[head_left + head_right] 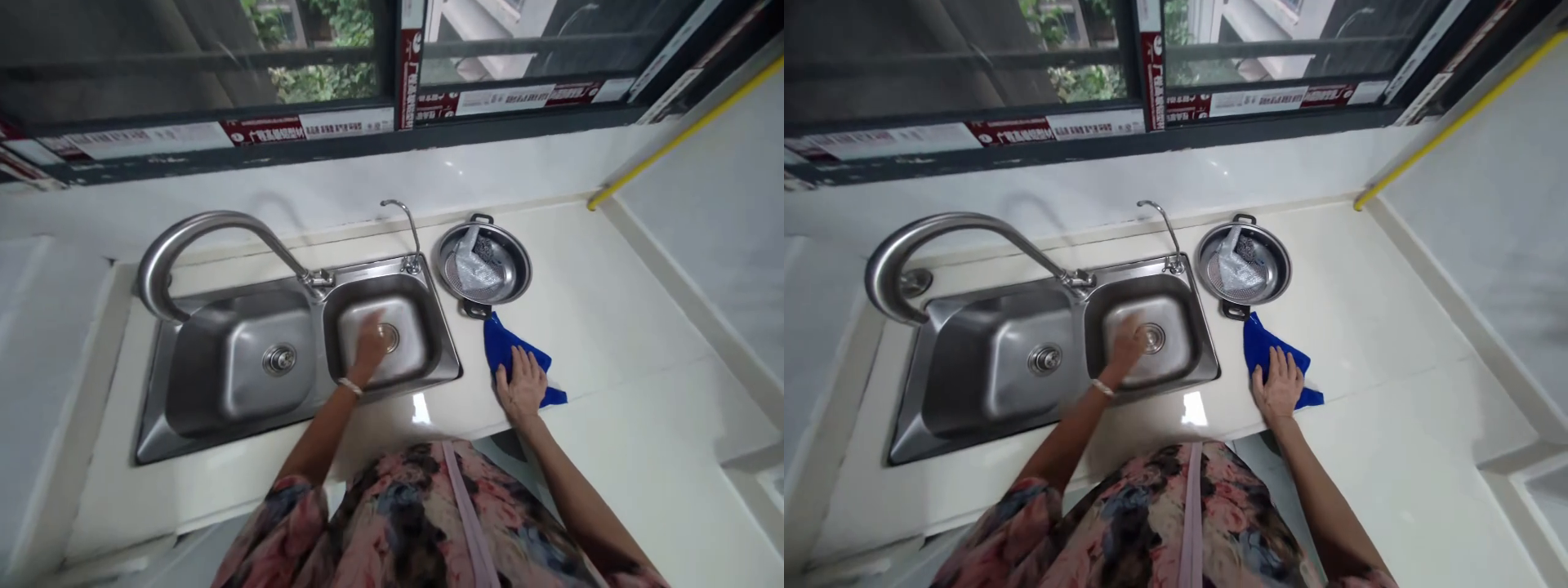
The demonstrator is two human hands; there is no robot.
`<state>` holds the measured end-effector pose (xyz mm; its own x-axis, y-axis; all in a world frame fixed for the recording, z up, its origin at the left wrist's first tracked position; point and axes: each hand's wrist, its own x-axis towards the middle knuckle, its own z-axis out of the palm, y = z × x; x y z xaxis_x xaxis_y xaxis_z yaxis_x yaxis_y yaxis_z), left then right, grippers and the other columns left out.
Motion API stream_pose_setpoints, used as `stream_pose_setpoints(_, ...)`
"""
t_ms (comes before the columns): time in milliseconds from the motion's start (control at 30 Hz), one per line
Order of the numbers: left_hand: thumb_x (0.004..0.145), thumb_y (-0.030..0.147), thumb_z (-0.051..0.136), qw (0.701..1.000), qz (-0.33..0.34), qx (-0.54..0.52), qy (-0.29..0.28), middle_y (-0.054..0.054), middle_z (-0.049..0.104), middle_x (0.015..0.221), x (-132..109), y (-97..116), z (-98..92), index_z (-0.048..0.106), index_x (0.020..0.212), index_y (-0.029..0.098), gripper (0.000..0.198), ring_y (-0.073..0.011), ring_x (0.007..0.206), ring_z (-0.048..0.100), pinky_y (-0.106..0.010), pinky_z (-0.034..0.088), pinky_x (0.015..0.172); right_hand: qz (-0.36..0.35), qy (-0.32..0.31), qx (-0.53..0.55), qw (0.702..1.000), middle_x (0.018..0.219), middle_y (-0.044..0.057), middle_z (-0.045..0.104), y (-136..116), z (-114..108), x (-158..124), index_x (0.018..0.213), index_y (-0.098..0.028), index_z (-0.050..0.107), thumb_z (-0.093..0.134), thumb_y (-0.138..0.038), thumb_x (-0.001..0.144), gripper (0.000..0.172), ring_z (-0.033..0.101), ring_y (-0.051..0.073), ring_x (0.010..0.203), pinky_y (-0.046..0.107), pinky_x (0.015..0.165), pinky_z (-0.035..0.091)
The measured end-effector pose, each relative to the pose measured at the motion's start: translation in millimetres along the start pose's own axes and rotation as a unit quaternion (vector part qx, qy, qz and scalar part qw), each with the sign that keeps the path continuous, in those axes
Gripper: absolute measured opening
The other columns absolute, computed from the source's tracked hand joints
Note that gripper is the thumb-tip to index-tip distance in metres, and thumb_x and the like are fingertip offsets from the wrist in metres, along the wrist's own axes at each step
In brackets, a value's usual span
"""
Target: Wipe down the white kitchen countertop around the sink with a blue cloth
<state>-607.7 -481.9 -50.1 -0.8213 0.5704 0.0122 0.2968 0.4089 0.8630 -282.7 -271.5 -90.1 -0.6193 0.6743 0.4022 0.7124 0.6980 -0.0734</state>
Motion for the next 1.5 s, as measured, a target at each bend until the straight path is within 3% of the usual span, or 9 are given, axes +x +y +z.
stream_pose_setpoints(100, 0.090, 0.029, 0.061, 0.978, -0.063, 0.180, 0.088, -0.028, 0.035, 0.172, -11.9, -51.9, -64.9, 0.047, 0.157, 0.003, 0.073, -0.0418, 0.167, 0.018, -0.065, 0.019, 0.134, -0.037, -0.048, 0.024, 0.998, 0.144, 0.020, 0.068, -13.8, -16.2, -18.3, 0.151, -0.013, 0.057, 0.048, -0.041, 0.101, 0.058, 0.056, 0.038, 0.137, 0.052, 0.111, 0.041)
stream_pose_setpoints(200, 0.090, 0.037, 0.064, 0.941, -0.159, 0.291, 0.069, -0.037, 0.026, 0.172, -21.3, -81.2, -86.8, 0.033, 0.163, -0.004, 0.089, -0.0483, 0.165, 0.020, -0.068, 0.024, 0.131, -0.068, -0.101, 0.108, 0.987, 0.128, 0.019, 0.074, -36.5, -27.8, -33.1, 0.144, -0.015, 0.064, 0.047, -0.040, 0.103, 0.051, 0.066, 0.034, 0.118, 0.048, 0.103, 0.049)
stream_pose_setpoints(433, 0.094, 0.041, 0.063, 0.929, -0.195, 0.310, 0.040, -0.041, 0.031, 0.167, -23.1, -87.1, -63.5, 0.018, 0.165, -0.012, 0.099, -0.0475, 0.159, 0.033, -0.056, 0.030, 0.130, -0.097, -0.260, 0.250, 0.928, 0.131, 0.015, 0.075, -121.6, -8.5, 26.6, 0.142, -0.019, 0.067, 0.039, -0.051, 0.109, 0.054, 0.070, 0.030, 0.117, 0.045, 0.108, 0.056)
stream_pose_setpoints(667, 0.092, 0.039, 0.064, 0.932, -0.181, 0.315, 0.005, -0.040, 0.033, 0.166, -24.7, -97.3, -66.8, 0.016, 0.166, -0.010, 0.101, -0.0472, 0.155, 0.039, -0.055, 0.042, 0.123, -0.147, -0.318, 0.069, 0.934, 0.149, 0.027, 0.059, -199.9, 63.0, 125.8, 0.166, -0.011, 0.039, 0.032, -0.031, 0.108, 0.061, 0.061, 0.038, 0.126, 0.056, 0.108, 0.050)
stream_pose_setpoints(800, 0.094, 0.039, 0.060, 0.931, -0.209, 0.297, 0.014, -0.036, 0.041, 0.163, -23.8, -95.0, -66.7, 0.015, 0.168, -0.005, 0.098, -0.0436, 0.148, 0.049, -0.051, 0.054, 0.112, -0.170, -0.475, -0.115, 0.856, 0.156, 0.036, 0.049, -227.8, 94.3, 97.7, 0.159, -0.009, 0.048, 0.036, -0.016, 0.103, 0.057, 0.059, 0.040, 0.129, 0.059, 0.098, 0.053)
stream_pose_setpoints(933, 0.099, 0.038, 0.054, 0.927, -0.231, 0.294, 0.017, -0.033, 0.045, 0.161, -22.7, -88.1, -66.2, 0.018, 0.169, -0.002, 0.089, -0.0414, 0.140, 0.057, -0.049, 0.058, 0.106, -0.193, -0.550, -0.122, 0.804, 0.154, 0.043, 0.046, -231.5, 102.9, 60.2, 0.158, -0.005, 0.045, 0.044, -0.018, 0.103, 0.057, 0.066, 0.039, 0.122, 0.050, 0.086, 0.059)
stream_pose_setpoints(1133, 0.107, 0.039, 0.039, 0.927, -0.240, 0.287, 0.017, -0.032, 0.045, 0.162, -23.7, -90.8, -67.0, 0.021, 0.170, 0.002, 0.075, -0.0393, 0.139, 0.060, -0.046, 0.058, 0.106, -0.327, -0.641, -0.025, 0.694, 0.149, 0.023, 0.057, -261.9, 112.1, 43.0, 0.143, -0.019, 0.064, 0.062, -0.012, 0.095, 0.049, 0.072, 0.027, 0.108, 0.038, 0.094, 0.057)
stream_pose_setpoints(1333, 0.108, 0.037, 0.036, 0.920, -0.261, 0.294, 0.014, -0.029, 0.047, 0.163, -23.4, -91.0, -68.3, 0.022, 0.172, 0.007, 0.071, -0.0372, 0.130, 0.068, -0.044, 0.062, 0.099, -0.437, -0.614, 0.092, 0.650, 0.155, 0.016, 0.054, -338.8, 120.4, 8.8, 0.154, -0.022, 0.055, 0.053, -0.016, 0.101, 0.053, 0.056, 0.030, 0.132, 0.044, 0.111, 0.045)
stream_pose_setpoints(1500, 0.108, 0.033, 0.036, 0.913, -0.280, 0.295, 0.010, -0.029, 0.048, 0.161, -19.9, -87.6, -69.8, 0.022, 0.173, 0.009, 0.070, -0.0368, 0.126, 0.070, -0.045, 0.062, 0.097, -0.521, -0.521, 0.129, 0.663, 0.155, 0.012, 0.058, -341.4, 162.9, 70.9, 0.141, -0.024, 0.066, 0.041, -0.017, 0.108, 0.042, 0.042, 0.034, 0.145, 0.058, 0.123, 0.029)
